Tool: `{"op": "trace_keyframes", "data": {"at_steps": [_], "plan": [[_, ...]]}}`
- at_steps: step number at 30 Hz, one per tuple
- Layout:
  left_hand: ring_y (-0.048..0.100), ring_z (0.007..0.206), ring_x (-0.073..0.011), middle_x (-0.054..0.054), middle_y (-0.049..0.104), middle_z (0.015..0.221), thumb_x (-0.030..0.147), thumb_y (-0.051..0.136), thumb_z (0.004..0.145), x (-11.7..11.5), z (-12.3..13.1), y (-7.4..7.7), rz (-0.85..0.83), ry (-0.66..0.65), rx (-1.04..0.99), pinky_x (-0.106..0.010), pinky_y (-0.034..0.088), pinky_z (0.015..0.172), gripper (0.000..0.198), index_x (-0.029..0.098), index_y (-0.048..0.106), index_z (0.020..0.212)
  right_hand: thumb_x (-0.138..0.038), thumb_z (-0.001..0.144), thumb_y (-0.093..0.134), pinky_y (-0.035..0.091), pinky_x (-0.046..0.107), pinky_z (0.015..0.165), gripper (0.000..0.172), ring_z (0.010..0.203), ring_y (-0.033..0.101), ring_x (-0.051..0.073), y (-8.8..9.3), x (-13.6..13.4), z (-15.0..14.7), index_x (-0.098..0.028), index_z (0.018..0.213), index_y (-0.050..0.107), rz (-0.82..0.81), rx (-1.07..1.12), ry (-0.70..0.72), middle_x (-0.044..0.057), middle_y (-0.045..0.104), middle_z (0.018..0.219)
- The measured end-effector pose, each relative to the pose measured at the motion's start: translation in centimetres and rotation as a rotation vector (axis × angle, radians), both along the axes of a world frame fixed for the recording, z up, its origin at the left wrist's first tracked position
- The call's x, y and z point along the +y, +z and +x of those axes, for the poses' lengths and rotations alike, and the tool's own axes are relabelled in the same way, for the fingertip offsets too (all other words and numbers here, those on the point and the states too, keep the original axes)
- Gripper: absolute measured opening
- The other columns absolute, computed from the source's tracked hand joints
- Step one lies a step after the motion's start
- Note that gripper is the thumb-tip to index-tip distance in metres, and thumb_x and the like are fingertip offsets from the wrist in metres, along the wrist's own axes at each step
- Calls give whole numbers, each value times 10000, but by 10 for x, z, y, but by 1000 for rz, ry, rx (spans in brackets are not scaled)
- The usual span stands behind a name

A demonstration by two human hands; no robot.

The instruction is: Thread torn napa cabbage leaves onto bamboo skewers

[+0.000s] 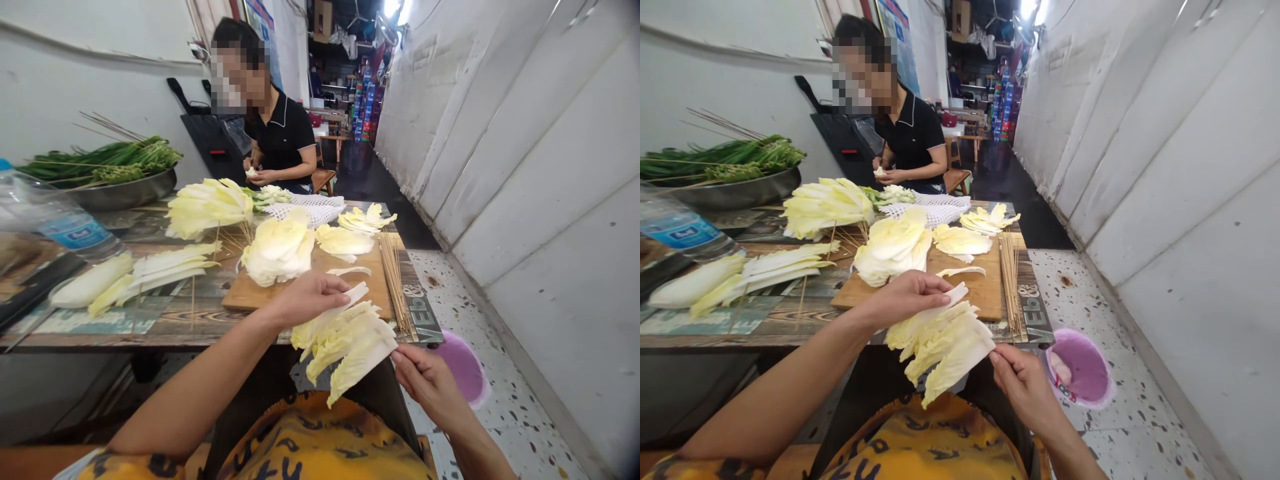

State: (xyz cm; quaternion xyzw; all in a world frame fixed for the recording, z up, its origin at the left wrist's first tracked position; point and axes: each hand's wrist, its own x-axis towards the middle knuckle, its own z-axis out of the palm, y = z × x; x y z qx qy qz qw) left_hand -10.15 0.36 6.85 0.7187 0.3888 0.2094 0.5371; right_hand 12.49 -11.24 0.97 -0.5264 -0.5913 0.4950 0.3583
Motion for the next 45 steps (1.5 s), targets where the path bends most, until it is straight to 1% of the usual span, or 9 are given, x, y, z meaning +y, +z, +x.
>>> {"op": "trace_keyframes", "data": {"at_steps": [4, 10, 17, 21, 29, 37, 40, 43, 45], "plan": [[644, 787, -197, -16, 728, 884, 436, 597, 759, 1, -3, -2, -9, 34, 31, -249, 459, 670, 318, 198, 728, 924, -483, 896, 447, 165, 205, 415, 368, 457, 245, 61, 2, -3, 1, -171, 703, 486, -102, 57, 12, -67, 285, 524], [611, 722, -180, -24, 711, 789, 488, 618, 723, 0, -4, -3, 18, 107, 86, -238, 426, 620, 360, 161, 739, 811, -484, 887, 467, 135, 204, 410, 370, 451, 215, 51, 7, -5, 0, -165, 701, 492, -145, 96, 14, -73, 272, 513], [574, 629, -138, -20, 692, 698, 410, 644, 718, -10, 1, 1, -13, 139, -4, -221, 386, 568, 282, 145, 730, 757, -496, 885, 466, 131, 202, 402, 388, 433, 207, 44, 8, -9, 0, -176, 669, 441, -157, 102, 4, -81, 270, 499], [587, 632, -136, -33, 708, 719, 378, 661, 708, -14, 3, 3, -25, 159, -35, -219, 397, 565, 248, 146, 734, 752, -508, 882, 467, 124, 200, 401, 396, 434, 201, 43, 8, -10, 0, -174, 671, 440, -170, 110, 0, -85, 265, 497], [603, 627, -141, -40, 720, 727, 390, 671, 698, -14, 2, -1, -56, 137, -5, -218, 414, 550, 249, 160, 742, 763, -509, 874, 483, 118, 192, 396, 400, 423, 188, 34, 7, -11, 1, -172, 664, 434, -185, 146, 8, -92, 248, 498], [603, 618, -137, -24, 721, 727, 398, 666, 702, -13, 2, -5, -82, 76, -22, -207, 403, 534, 247, 171, 744, 766, -524, 849, 515, 129, 192, 389, 417, 410, 191, 32, 0, -3, -2, -183, 637, 402, -205, 226, 37, -93, 256, 491], [635, 679, -169, -32, 731, 781, 423, 638, 731, -13, 2, -4, -61, 72, -17, -226, 441, 577, 283, 176, 747, 818, -492, 867, 507, 133, 190, 387, 392, 407, 191, 33, 0, -1, -3, -182, 648, 412, -174, 237, 40, -97, 251, 485], [654, 844, -202, -33, 728, 944, 435, 604, 769, -12, -1, -1, -50, 52, -76, -260, 481, 716, 330, 200, 725, 966, -465, 889, 485, 134, 190, 389, 354, 409, 191, 36, 3, 1, -3, -174, 689, 454, -138, 232, 37, -98, 249, 487], [629, 968, -205, -30, 699, 1062, 420, 591, 788, -12, -4, 1, 16, 145, -128, -281, 469, 828, 343, 213, 696, 1041, -453, 899, 470, 142, 192, 391, 338, 414, 198, 41, 6, 4, -3, -174, 708, 470, -92, 217, 18, -95, 251, 493]]}}
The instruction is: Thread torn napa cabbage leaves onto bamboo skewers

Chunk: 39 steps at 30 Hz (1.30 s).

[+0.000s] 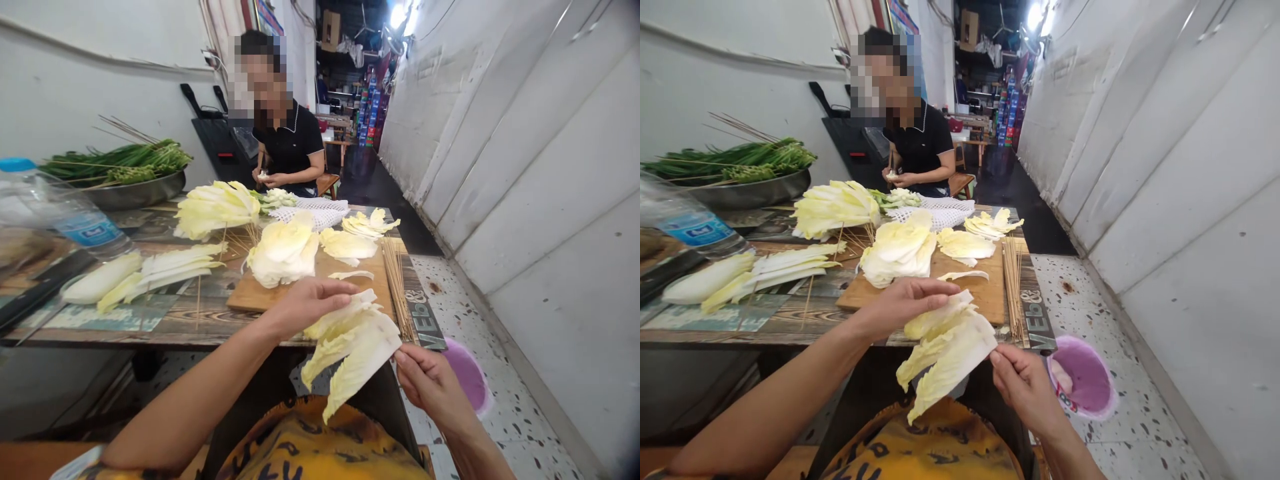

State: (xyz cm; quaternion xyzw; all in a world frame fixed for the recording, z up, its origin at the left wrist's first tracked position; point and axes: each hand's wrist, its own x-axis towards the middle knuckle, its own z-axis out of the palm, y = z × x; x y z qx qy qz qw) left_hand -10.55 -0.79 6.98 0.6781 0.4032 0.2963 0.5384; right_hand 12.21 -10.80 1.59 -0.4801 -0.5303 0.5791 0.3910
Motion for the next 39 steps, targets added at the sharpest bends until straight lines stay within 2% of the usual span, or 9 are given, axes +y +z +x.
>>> {"op": "trace_keyframes", "data": {"at_steps": [2, 5, 7, 11, 18, 23, 26, 32, 39], "plan": [[607, 1021, -203, -33, 681, 1106, 399, 597, 791, -1, -3, 2, 116, 186, 6, -295, 455, 880, 329, 214, 687, 1048, -435, 907, 460, 165, 193, 399, 329, 430, 221, 50, 4, 3, 1, -179, 702, 462, 72, -49, -41, -88, 262, 503], [635, 895, -193, -46, 712, 977, 374, 636, 764, -6, -5, 5, 270, 367, 69, -292, 496, 788, 270, 196, 707, 955, -394, 914, 457, 207, 199, 421, 314, 463, 254, 64, 9, 6, 0, -184, 681, 447, 210, -179, -118, -73, 284, 526], [641, 797, -174, -48, 718, 893, 345, 662, 748, -11, -2, 5, 367, 371, 74, -277, 512, 721, 235, 184, 710, 913, -364, 912, 460, 227, 206, 435, 287, 475, 274, 73, 12, 7, -3, -183, 689, 470, 298, -270, -147, -64, 304, 536], [637, 901, -170, -65, 704, 965, 260, 679, 754, -16, 8, -1, 663, 296, 7, -291, 502, 841, 198, 182, 697, 936, -316, 904, 460, 260, 217, 464, 239, 503, 330, 92, 16, 5, -12, -176, 726, 538, 409, -391, -123, -42, 357, 559], [646, 878, -149, -71, 706, 923, 142, 556, 838, -13, 16, -19, 1114, 264, 65, -278, 525, 797, 152, 182, 642, 958, -295, 906, 449, 269, 218, 455, 239, 477, 325, 95, 13, 2, -18, -172, 741, 571, 412, -360, -153, -43, 362, 532], [645, 906, -140, -74, 696, 968, 99, 556, 825, -17, 11, -29, 1237, 285, 118, -264, 530, 816, 199, 184, 599, 1000, -259, 908, 451, 332, 214, 479, 219, 502, 408, 112, 12, 0, -16, -182, 939, 654, 501, -428, -130, -19, 466, 570], [655, 900, -135, -69, 698, 985, 95, 584, 806, -21, 9, -31, 1284, 341, 132, -245, 532, 823, 218, 192, 595, 1000, -221, 909, 449, 375, 207, 504, 229, 513, 471, 115, 16, -3, -18, -186, 945, 672, 582, -460, -116, -9, 526, 582], [665, 922, -146, -67, 703, 1008, 86, 581, 798, -23, 7, -36, 1257, 333, 90, -237, 538, 828, 258, 206, 597, 1026, -169, 905, 435, 475, 208, 603, 259, 652, 641, 147, 19, -5, -23, -194, 996, 676, 714, -477, -126, 37, 683, 735], [670, 899, -154, -80, 706, 1005, 92, 584, 797, -19, 11, -41, 1203, 328, 2, -246, 548, 784, 153, 197, 628, 899, -111, 893, 446, 493, 213, 574, 322, 635, 662, 145, 12, -5, -19, -191, 1160, 609, 906, -629, -184, 58, 709, 772]]}}
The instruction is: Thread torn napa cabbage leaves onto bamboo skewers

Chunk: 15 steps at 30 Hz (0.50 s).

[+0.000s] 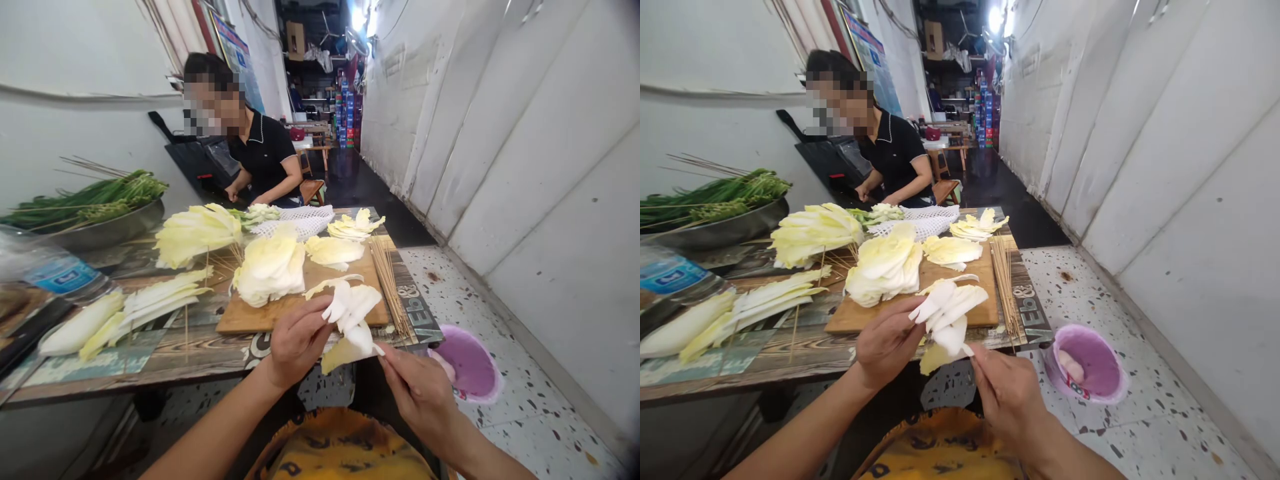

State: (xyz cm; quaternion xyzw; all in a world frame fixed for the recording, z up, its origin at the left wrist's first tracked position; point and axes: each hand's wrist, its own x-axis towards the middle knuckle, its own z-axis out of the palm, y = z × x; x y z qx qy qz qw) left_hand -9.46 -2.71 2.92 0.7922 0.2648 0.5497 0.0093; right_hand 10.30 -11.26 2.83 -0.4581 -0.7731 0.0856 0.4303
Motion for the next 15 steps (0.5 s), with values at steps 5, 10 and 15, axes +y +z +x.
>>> {"op": "trace_keyframes", "data": {"at_steps": [5, 10, 15], "plan": [[665, 921, -171, -75, 713, 1002, 167, 542, 836, 13, -4, -17, -224, 45, 41, -295, 532, 839, 190, 195, 682, 961, -104, 906, 397, 525, 263, 616, 327, 676, 679, 184, -20, 10, -7, -123, 1158, 605, 75, -189, -65, 107, 714, 781], [679, 879, -185, -64, 721, 988, 235, 543, 833, 5, -27, -32, -620, 145, 47, -308, 553, 790, 244, 176, 680, 1027, -145, 916, 391, 541, 305, 635, 312, 683, 680, 210, -36, 13, -21, -124, 1132, 615, -12, -171, -53, 107, 720, 823], [669, 905, -176, -66, 717, 979, 191, 574, 810, -17, -39, -29, -412, 281, 27, -314, 518, 875, 268, 175, 651, 1066, -185, 898, 452, 495, 251, 556, 235, 585, 645, 158, -1, 27, -7, -159, 967, 675, -62, -53, -107, 56, 714, 767]]}}
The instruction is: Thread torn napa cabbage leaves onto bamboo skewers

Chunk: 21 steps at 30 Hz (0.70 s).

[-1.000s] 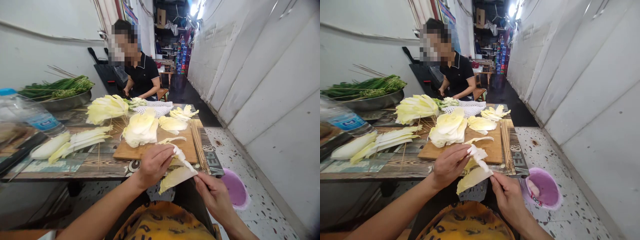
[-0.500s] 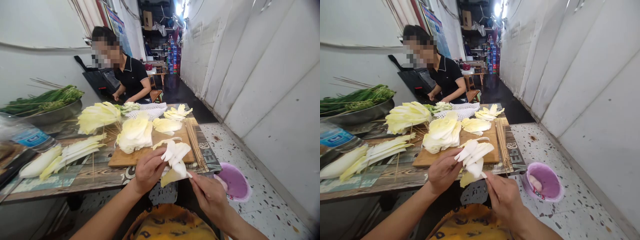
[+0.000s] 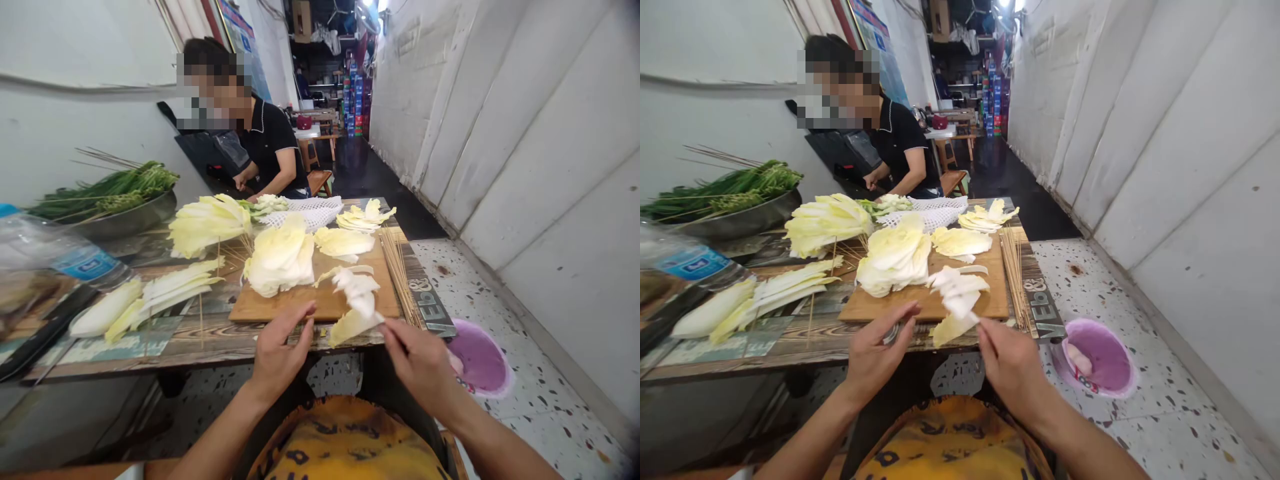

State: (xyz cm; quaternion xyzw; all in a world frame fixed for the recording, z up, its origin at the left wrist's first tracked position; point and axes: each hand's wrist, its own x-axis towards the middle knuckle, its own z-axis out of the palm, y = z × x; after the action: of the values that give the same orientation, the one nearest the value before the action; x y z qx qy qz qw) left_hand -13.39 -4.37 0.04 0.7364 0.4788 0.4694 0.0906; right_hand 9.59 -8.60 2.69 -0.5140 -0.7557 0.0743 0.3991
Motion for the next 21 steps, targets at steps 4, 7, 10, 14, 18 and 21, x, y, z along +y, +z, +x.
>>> {"op": "trace_keyframes", "data": {"at_steps": [4, 7, 10, 14, 18, 21], "plan": [[654, 945, -179, -69, 702, 1019, 180, 559, 819, 5, -1, 0, 53, 3, 51, -326, 506, 897, 313, 185, 615, 1126, -260, 889, 478, 434, 218, 504, 228, 540, 611, 129, 42, 18, 27, -188, 814, 681, 63, -23, -139, 11, 689, 671], [651, 938, -192, -80, 705, 996, 186, 539, 832, 18, 3, -6, 23, -47, 107, -349, 515, 875, 234, 172, 651, 1036, -301, 891, 481, 416, 214, 510, 242, 532, 608, 124, 58, 18, 39, -193, 812, 682, 170, -91, -290, 2, 680, 642], [639, 932, -208, -93, 699, 982, 176, 506, 847, 36, 18, -10, 10, -182, 256, -369, 512, 860, 211, 170, 662, 989, -309, 900, 471, 403, 216, 511, 264, 531, 613, 125, 51, 15, 42, -177, 826, 687, 246, -175, -378, 15, 686, 643], [606, 999, -248, -132, 661, 1073, 163, 453, 859, 72, 50, -5, 26, -259, 448, -368, 480, 889, 304, 144, 608, 1120, -277, 887, 492, 404, 212, 520, 243, 534, 617, 124, 30, 30, 48, -157, 824, 693, 291, -200, -426, 31, 712, 690], [592, 1053, -297, -200, 599, 1187, 137, 467, 835, 107, 71, 1, 43, -187, 447, -376, 471, 890, 451, 67, 478, 1280, -256, 879, 503, 401, 227, 526, 230, 536, 611, 140, 26, 56, 61, -144, 819, 695, 298, -208, -481, 39, 706, 672], [613, 1026, -282, -196, 621, 1153, 116, 448, 837, 109, 67, 7, 57, -121, 419, -352, 490, 860, 404, 66, 523, 1232, -238, 908, 463, 393, 240, 543, 258, 554, 595, 141, 28, 62, 61, -122, 877, 691, 323, -249, -467, 65, 702, 702]]}}
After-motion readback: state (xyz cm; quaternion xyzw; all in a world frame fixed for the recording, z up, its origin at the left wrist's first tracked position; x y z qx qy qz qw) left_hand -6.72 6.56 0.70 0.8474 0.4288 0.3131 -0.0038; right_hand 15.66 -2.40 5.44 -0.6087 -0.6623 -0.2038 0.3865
